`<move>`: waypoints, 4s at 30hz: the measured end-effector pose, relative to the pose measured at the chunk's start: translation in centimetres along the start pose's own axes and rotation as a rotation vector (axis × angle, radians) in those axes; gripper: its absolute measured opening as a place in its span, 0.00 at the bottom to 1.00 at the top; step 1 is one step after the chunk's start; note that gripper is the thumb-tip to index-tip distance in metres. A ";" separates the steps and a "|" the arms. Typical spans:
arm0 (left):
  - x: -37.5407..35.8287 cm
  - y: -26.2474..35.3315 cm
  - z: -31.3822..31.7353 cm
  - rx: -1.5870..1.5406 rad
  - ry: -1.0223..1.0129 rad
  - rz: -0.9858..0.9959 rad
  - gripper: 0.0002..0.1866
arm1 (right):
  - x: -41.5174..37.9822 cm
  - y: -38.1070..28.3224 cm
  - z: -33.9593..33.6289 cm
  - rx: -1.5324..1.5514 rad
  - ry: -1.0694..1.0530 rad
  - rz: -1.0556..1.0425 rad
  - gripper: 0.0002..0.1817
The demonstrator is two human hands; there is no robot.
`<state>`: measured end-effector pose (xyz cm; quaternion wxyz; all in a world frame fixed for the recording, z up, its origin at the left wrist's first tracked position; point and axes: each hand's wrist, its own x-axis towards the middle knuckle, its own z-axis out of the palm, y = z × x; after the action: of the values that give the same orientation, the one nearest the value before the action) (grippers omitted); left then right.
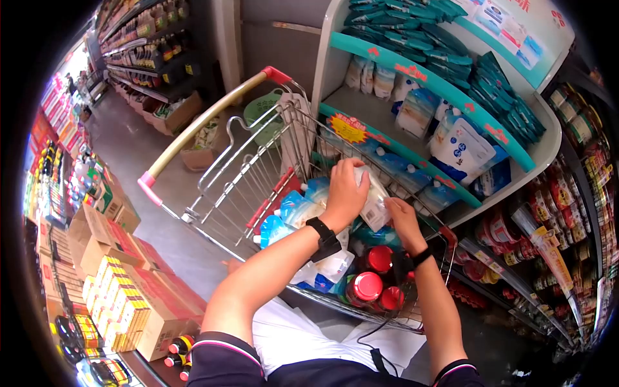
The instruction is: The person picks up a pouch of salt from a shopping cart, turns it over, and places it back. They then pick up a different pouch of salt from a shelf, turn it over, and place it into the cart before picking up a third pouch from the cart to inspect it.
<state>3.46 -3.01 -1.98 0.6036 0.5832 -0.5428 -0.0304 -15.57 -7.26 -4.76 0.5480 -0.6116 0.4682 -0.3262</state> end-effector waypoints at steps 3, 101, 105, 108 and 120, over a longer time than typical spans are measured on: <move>-0.9 1.0 0.3 -0.001 0.006 -0.057 0.21 | -3.4 -1.4 -1.7 0.294 0.056 0.116 0.16; -4.3 4.9 1.3 -0.650 -0.692 -0.653 0.27 | -9.6 -1.1 -3.3 0.797 -0.271 0.043 0.33; -5.1 4.1 1.3 -0.784 -0.691 -0.602 0.23 | -9.7 -0.6 -3.3 0.742 -0.409 0.097 0.32; -4.6 4.6 0.8 -0.809 -0.692 -0.633 0.21 | -9.3 -0.5 -2.8 0.740 -0.374 0.120 0.30; -4.4 5.2 0.7 -0.703 -0.667 -0.522 0.17 | -8.0 -0.6 -2.1 0.645 0.008 -0.043 0.24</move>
<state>-1.93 1.06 -1.06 0.5298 0.4205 -0.4992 -0.5416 -20.12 -0.60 -2.84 0.7047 -0.4147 0.3301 -0.4717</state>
